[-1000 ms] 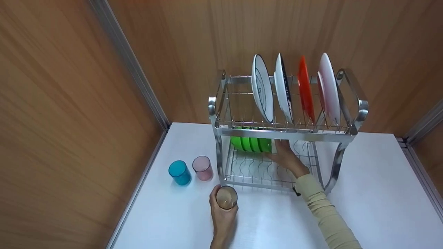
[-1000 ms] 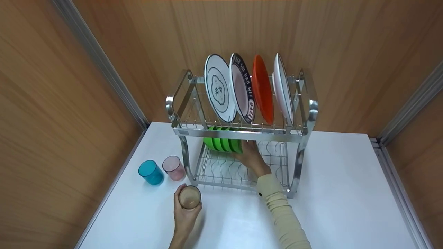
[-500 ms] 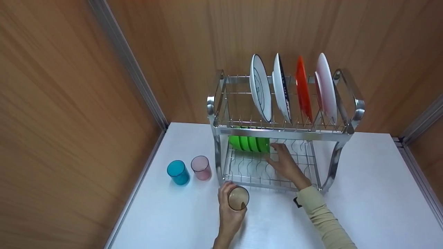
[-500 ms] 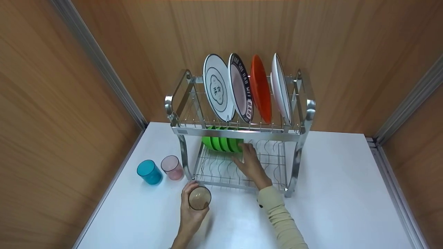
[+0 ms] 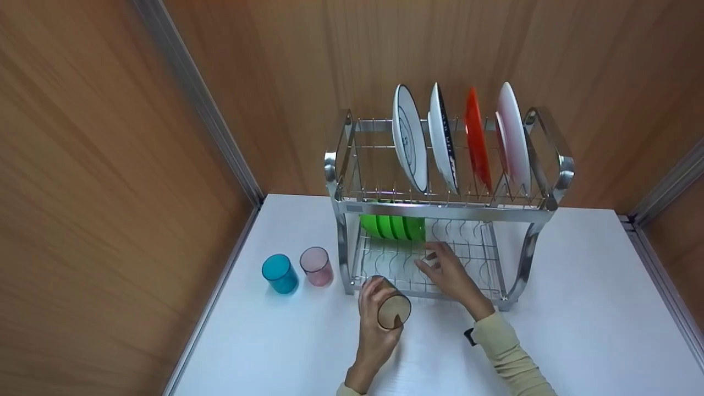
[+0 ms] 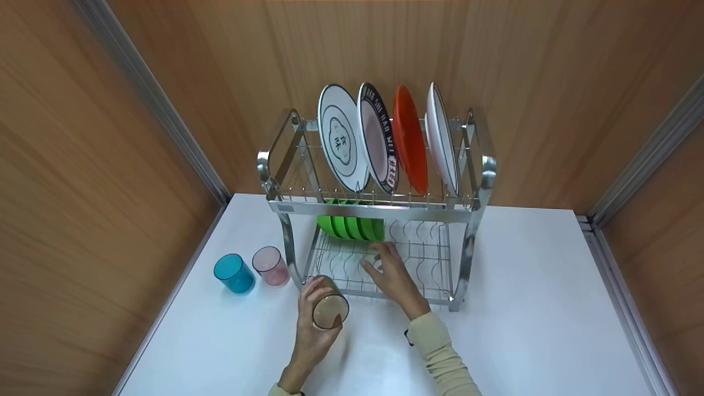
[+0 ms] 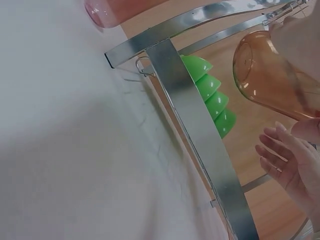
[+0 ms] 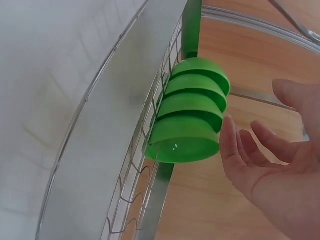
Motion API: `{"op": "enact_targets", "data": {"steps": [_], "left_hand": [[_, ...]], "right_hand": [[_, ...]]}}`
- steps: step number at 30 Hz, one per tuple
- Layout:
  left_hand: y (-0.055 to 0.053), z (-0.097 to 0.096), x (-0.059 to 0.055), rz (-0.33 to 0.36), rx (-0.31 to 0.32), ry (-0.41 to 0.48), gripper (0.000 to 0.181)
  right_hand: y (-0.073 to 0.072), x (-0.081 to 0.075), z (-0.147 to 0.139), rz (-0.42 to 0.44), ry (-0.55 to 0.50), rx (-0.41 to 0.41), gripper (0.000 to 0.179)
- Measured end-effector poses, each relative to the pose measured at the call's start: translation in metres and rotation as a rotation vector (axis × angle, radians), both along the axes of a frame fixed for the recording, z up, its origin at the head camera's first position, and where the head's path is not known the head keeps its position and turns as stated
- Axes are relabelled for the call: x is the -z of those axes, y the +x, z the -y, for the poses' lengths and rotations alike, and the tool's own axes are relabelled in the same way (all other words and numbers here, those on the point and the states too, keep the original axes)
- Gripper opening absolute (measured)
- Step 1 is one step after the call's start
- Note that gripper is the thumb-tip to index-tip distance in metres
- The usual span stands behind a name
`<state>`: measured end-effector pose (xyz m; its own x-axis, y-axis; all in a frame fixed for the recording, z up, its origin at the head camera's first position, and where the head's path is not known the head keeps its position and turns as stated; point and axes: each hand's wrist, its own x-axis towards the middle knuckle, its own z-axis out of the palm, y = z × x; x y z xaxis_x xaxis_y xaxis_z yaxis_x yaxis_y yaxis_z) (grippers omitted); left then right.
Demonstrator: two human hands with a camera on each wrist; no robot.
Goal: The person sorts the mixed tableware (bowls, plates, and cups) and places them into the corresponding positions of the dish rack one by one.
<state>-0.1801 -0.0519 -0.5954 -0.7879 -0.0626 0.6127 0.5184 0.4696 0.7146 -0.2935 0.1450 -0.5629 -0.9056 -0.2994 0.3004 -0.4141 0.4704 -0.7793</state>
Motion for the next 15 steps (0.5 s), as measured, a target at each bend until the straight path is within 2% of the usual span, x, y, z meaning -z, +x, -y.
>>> {"op": "enact_targets", "data": {"steps": [3,6,12,15], "left_hand": [[-0.002,-0.003,-0.003,-0.022,0.01,-0.04,0.08],[-0.004,-0.007,-0.005,-0.052,0.021,-0.062,0.08],[-0.011,-0.015,-0.006,-0.102,0.06,-0.056,0.083],[-0.013,-0.017,-0.007,-0.135,0.077,-0.101,0.082]], "right_hand": [[0.008,-0.001,0.003,-0.043,-0.021,-0.029,0.038],[0.016,-0.003,0.005,-0.028,-0.042,-0.042,0.036],[0.029,-0.006,0.007,0.117,-0.083,-0.021,0.034],[0.035,-0.007,0.008,0.221,-0.135,-0.031,0.036]]}}
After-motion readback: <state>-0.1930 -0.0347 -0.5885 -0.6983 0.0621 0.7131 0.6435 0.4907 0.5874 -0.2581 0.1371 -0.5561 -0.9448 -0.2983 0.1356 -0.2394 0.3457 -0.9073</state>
